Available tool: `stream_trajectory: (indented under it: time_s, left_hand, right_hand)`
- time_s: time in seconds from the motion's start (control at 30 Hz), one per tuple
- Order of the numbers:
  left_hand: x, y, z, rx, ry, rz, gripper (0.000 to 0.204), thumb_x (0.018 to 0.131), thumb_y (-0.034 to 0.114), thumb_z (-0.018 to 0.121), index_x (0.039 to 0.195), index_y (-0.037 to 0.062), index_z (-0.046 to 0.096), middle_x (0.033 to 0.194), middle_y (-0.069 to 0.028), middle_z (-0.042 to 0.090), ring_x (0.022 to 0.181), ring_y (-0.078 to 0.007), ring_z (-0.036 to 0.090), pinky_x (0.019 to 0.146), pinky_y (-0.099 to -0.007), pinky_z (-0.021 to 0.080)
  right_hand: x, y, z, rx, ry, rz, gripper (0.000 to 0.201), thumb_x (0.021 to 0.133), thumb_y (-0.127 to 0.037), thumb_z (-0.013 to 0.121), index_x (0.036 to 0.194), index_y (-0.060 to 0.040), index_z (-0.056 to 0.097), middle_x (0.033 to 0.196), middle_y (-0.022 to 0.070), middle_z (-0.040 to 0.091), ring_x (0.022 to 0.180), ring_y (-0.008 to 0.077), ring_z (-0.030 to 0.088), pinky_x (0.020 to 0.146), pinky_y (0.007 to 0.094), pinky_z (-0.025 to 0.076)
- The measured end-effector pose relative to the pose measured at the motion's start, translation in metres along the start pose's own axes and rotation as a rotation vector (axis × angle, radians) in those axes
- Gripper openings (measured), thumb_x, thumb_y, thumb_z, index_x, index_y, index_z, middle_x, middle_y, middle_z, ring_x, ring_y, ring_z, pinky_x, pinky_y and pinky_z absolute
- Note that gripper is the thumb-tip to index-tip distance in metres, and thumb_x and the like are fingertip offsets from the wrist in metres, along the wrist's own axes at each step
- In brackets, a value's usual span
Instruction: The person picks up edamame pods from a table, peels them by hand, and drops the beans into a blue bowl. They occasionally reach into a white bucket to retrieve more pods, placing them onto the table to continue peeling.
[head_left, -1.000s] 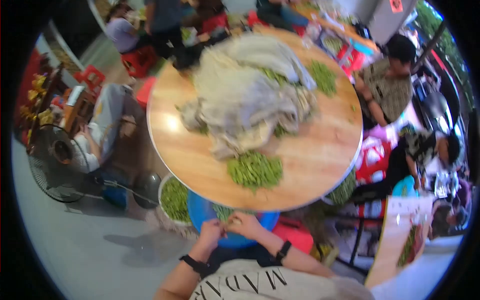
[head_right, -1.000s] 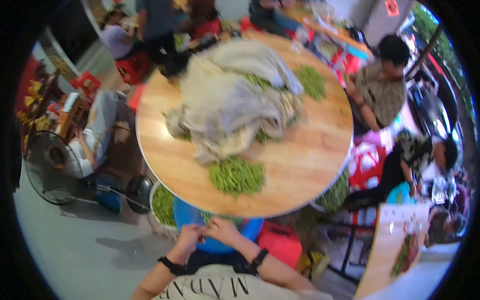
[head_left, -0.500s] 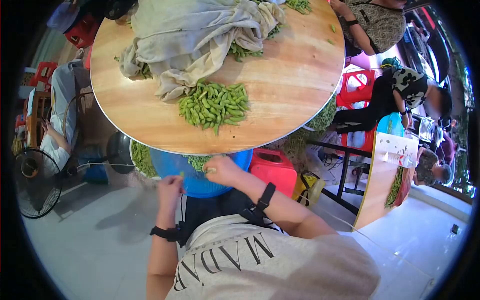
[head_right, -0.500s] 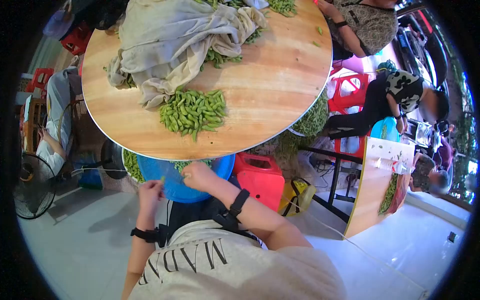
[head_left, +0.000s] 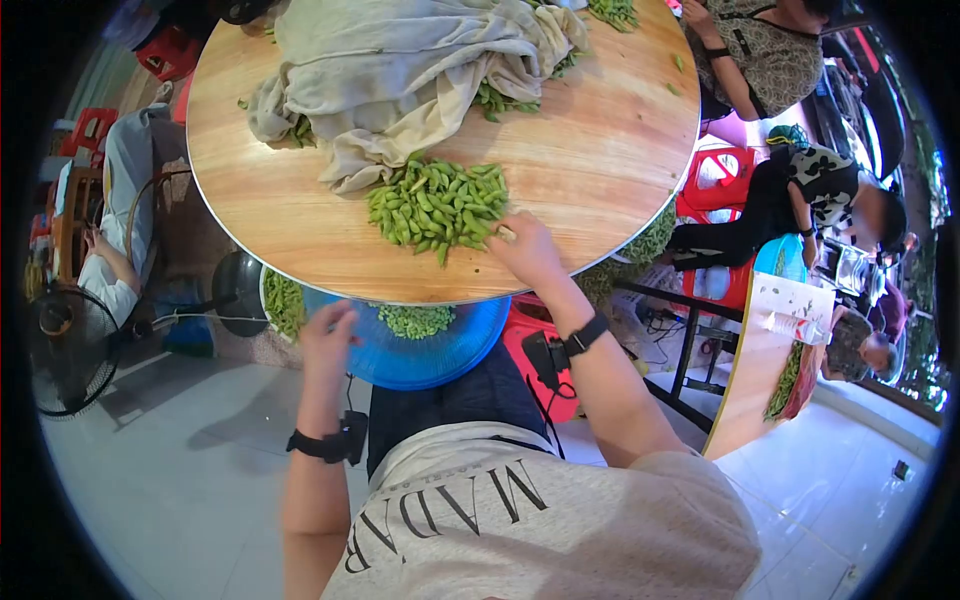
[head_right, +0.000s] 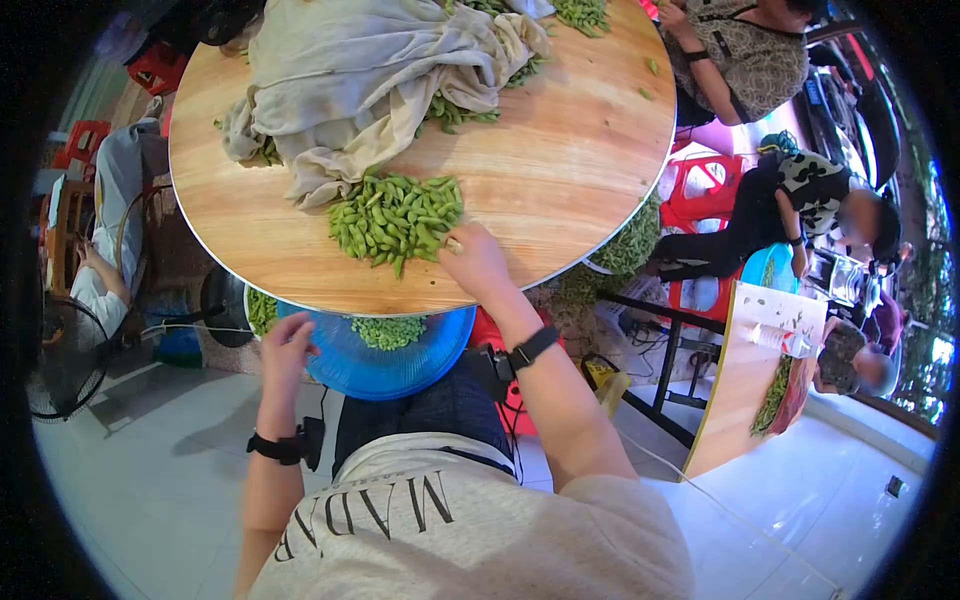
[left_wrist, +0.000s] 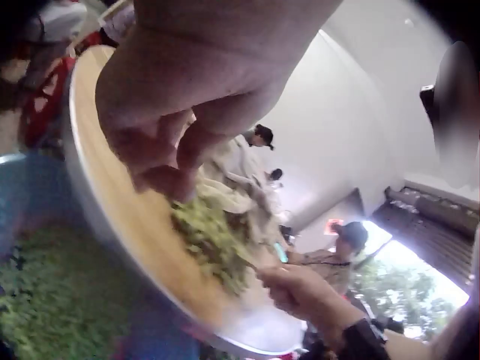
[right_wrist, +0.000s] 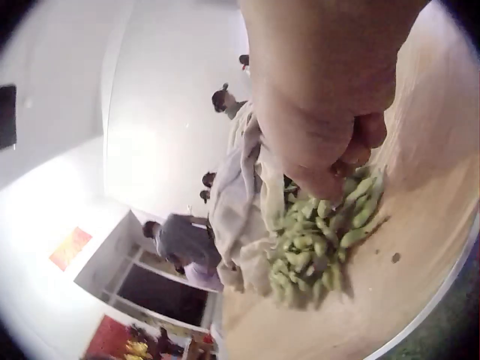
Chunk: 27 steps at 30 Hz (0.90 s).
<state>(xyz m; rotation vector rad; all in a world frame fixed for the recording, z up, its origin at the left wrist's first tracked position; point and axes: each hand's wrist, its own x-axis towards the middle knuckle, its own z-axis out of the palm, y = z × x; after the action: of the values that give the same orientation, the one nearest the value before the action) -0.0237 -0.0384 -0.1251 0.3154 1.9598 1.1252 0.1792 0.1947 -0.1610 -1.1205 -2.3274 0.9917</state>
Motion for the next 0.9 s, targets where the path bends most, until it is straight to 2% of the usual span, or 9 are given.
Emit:
stream_trajectory:
  time_s: [0.03, 0.13, 0.23, 0.33, 0.43, 0.6, 0.7, 0.8, 0.9]
  left_hand:
    - [-0.010, 0.026, 0.018, -0.046, -0.096, -0.057, 0.028, 0.078, 0.011, 0.058, 0.103, -0.0026, 0.056, 0.079, -0.0072, 0.059, 0.056, -0.0131, 0.056, 0.045, -0.0217, 0.041]
    - [-0.021, 0.058, 0.063, -0.250, -0.229, -0.127, 0.027, 0.081, 0.012, 0.057, 0.104, -0.0014, 0.055, 0.077, -0.0038, 0.059, 0.054, -0.0096, 0.055, 0.044, -0.0181, 0.036]
    - [-0.022, 0.075, 0.085, -0.484, -0.304, -0.164, 0.025, 0.082, 0.012, 0.056, 0.104, -0.0012, 0.056, 0.077, -0.0038, 0.060, 0.052, -0.0085, 0.054, 0.042, -0.0176, 0.034]
    - [-0.021, 0.076, 0.085, -0.617, -0.371, -0.147, 0.023, 0.082, 0.012, 0.056, 0.101, -0.0012, 0.057, 0.075, -0.0038, 0.060, 0.049, -0.0082, 0.052, 0.040, -0.0176, 0.032]
    - [-0.033, 0.090, 0.071, -0.523, -0.332, -0.042, 0.020, 0.082, 0.010, 0.056, 0.099, -0.0014, 0.057, 0.074, -0.0033, 0.060, 0.047, -0.0076, 0.050, 0.040, -0.0173, 0.033]
    - [-0.056, 0.091, 0.048, -0.233, -0.247, 0.144, 0.017, 0.080, 0.007, 0.057, 0.095, -0.0003, 0.059, 0.075, -0.0055, 0.061, 0.047, -0.0080, 0.048, 0.042, -0.0199, 0.036]
    - [-0.063, 0.081, 0.041, 0.068, -0.126, 0.495, 0.017, 0.078, 0.006, 0.058, 0.094, 0.0015, 0.060, 0.072, -0.0082, 0.059, 0.050, -0.0123, 0.050, 0.045, -0.0242, 0.039]
    - [-0.074, 0.091, 0.030, 0.317, -0.036, 0.740, 0.020, 0.077, 0.002, 0.057, 0.097, 0.0014, 0.059, 0.063, -0.0052, 0.052, 0.049, -0.0101, 0.045, 0.045, -0.0222, 0.036]
    - [-0.080, 0.091, 0.023, 0.409, -0.001, 0.748, 0.019, 0.075, 0.002, 0.058, 0.094, 0.0017, 0.058, 0.064, -0.0099, 0.051, 0.051, -0.0184, 0.048, 0.048, -0.0281, 0.039]
  right_hand:
    - [-0.003, -0.004, -0.005, 0.059, 0.008, 0.008, 0.017, 0.068, -0.014, 0.063, 0.081, -0.0031, 0.061, 0.078, 0.0146, 0.057, 0.064, 0.0262, 0.056, 0.056, 0.0340, 0.045]
    - [-0.014, -0.061, -0.029, 0.435, -0.167, 0.434, 0.018, 0.070, -0.016, 0.065, 0.081, -0.0021, 0.062, 0.067, 0.0053, 0.058, 0.059, 0.0122, 0.052, 0.055, 0.0259, 0.042]
    - [-0.033, -0.084, -0.021, 0.762, -0.225, 0.542, 0.019, 0.072, -0.016, 0.066, 0.082, -0.0013, 0.061, 0.065, -0.0013, 0.055, 0.061, 0.0050, 0.047, 0.055, 0.0203, 0.040]
    - [-0.047, -0.101, -0.012, 0.922, -0.255, 0.551, 0.017, 0.073, -0.015, 0.066, 0.083, -0.0020, 0.062, 0.068, -0.0008, 0.055, 0.061, 0.0035, 0.047, 0.052, 0.0178, 0.037]
    - [-0.051, -0.107, -0.016, 0.719, -0.301, 0.408, 0.018, 0.078, -0.020, 0.062, 0.084, -0.0035, 0.061, 0.068, -0.0013, 0.054, 0.058, 0.0025, 0.044, 0.048, 0.0166, 0.034]
    - [-0.043, -0.131, -0.041, 0.945, -0.441, 0.479, 0.034, 0.089, -0.036, 0.044, 0.085, -0.0041, 0.057, 0.061, -0.0022, 0.048, 0.050, 0.0031, 0.041, 0.043, 0.0173, 0.032]
    - [-0.044, -0.145, -0.029, 1.011, -0.515, 0.528, 0.039, 0.089, -0.040, 0.042, 0.082, -0.0041, 0.055, 0.060, -0.0015, 0.047, 0.048, 0.0034, 0.041, 0.042, 0.0173, 0.032]
    - [-0.047, -0.154, -0.022, 1.010, -0.550, 0.493, 0.042, 0.088, -0.043, 0.041, 0.080, -0.0042, 0.054, 0.060, -0.0009, 0.048, 0.047, 0.0038, 0.041, 0.041, 0.0177, 0.032]
    - [-0.051, -0.164, -0.022, 0.951, -0.553, 0.449, 0.040, 0.088, -0.042, 0.042, 0.081, -0.0040, 0.053, 0.061, -0.0003, 0.048, 0.048, 0.0047, 0.042, 0.042, 0.0187, 0.033]
